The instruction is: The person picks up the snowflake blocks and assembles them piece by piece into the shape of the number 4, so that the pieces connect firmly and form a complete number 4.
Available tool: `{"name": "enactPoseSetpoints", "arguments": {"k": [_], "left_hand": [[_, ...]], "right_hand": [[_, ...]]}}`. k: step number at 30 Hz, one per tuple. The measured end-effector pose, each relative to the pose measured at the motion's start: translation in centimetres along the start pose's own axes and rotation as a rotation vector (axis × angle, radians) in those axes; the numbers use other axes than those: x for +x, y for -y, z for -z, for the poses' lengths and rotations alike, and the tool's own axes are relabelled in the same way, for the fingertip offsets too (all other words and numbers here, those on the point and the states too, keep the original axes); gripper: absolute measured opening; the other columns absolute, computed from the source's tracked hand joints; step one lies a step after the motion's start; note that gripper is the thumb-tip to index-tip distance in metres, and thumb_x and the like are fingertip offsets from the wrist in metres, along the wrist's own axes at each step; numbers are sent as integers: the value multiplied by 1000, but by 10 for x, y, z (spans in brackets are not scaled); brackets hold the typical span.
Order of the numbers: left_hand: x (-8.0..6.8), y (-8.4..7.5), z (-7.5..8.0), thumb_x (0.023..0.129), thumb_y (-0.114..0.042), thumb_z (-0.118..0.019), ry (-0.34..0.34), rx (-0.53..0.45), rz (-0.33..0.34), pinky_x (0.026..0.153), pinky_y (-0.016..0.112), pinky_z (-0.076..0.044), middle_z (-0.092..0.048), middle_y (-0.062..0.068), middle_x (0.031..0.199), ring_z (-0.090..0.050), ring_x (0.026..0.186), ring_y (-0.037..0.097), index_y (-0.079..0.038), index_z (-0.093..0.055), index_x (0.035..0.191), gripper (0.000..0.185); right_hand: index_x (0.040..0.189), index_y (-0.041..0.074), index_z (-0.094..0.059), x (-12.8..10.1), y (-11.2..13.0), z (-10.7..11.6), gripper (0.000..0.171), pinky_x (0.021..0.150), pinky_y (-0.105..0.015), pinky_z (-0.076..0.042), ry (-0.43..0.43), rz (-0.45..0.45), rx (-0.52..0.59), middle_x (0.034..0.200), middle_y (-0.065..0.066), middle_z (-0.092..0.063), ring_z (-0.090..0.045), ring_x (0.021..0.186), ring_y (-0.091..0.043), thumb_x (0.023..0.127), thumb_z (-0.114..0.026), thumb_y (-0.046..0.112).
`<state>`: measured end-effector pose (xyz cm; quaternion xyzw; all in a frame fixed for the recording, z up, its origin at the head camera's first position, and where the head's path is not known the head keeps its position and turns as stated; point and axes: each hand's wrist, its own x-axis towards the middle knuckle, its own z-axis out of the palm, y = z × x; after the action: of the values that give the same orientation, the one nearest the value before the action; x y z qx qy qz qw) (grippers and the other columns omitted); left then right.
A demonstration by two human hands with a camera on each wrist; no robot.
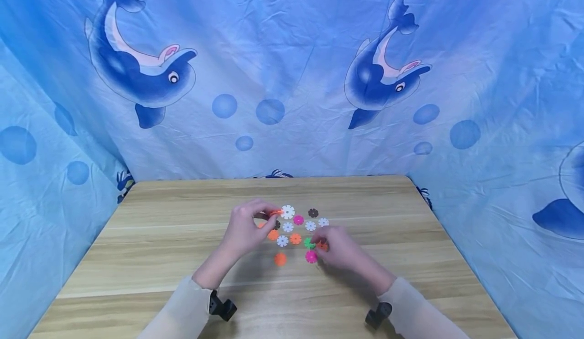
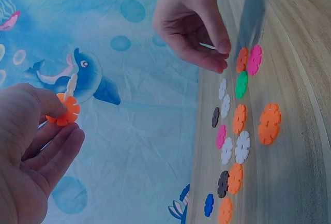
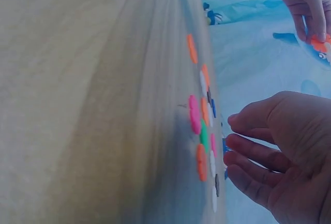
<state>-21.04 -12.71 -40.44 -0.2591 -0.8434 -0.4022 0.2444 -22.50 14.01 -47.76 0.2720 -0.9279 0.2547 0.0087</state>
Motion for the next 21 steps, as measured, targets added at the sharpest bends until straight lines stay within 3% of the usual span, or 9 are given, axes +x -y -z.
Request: {"name": "enactPoseSetpoints", "arguments": {"k": [6, 11, 21], "left_hand": [[0, -2, -1, 84, -6, -76, 8, -4, -4, 67, 25, -63, -75, -1, 88, -72, 74, 7, -15, -76, 95, 14], [-1, -2, -3, 84, -6, -76, 20, -13, 5, 67, 29, -63, -76, 0, 89, -72, 74, 8, -15, -76, 94, 13], [-2, -4, -6, 84, -13, -79, 23, 21, -1, 68, 20, -61, -76, -3, 88, -71, 74, 5, -18, -77, 92, 9]], "right_hand": [[98, 17, -76, -3, 2, -6, 15, 70, -16, -53, 43, 13, -60, 91, 4, -72, -63, 81, -7, 83, -77, 18], [95, 17, -77, -6, 3, -10, 11, 70, -15, -53, 74, 22, -44, 87, 5, -71, -62, 79, -6, 84, -77, 17], [97, 17, -77, -7, 4, -15, 13, 65, -12, -50, 69, 52, -103, 85, 7, -68, -55, 73, 1, 84, -77, 18]]}}
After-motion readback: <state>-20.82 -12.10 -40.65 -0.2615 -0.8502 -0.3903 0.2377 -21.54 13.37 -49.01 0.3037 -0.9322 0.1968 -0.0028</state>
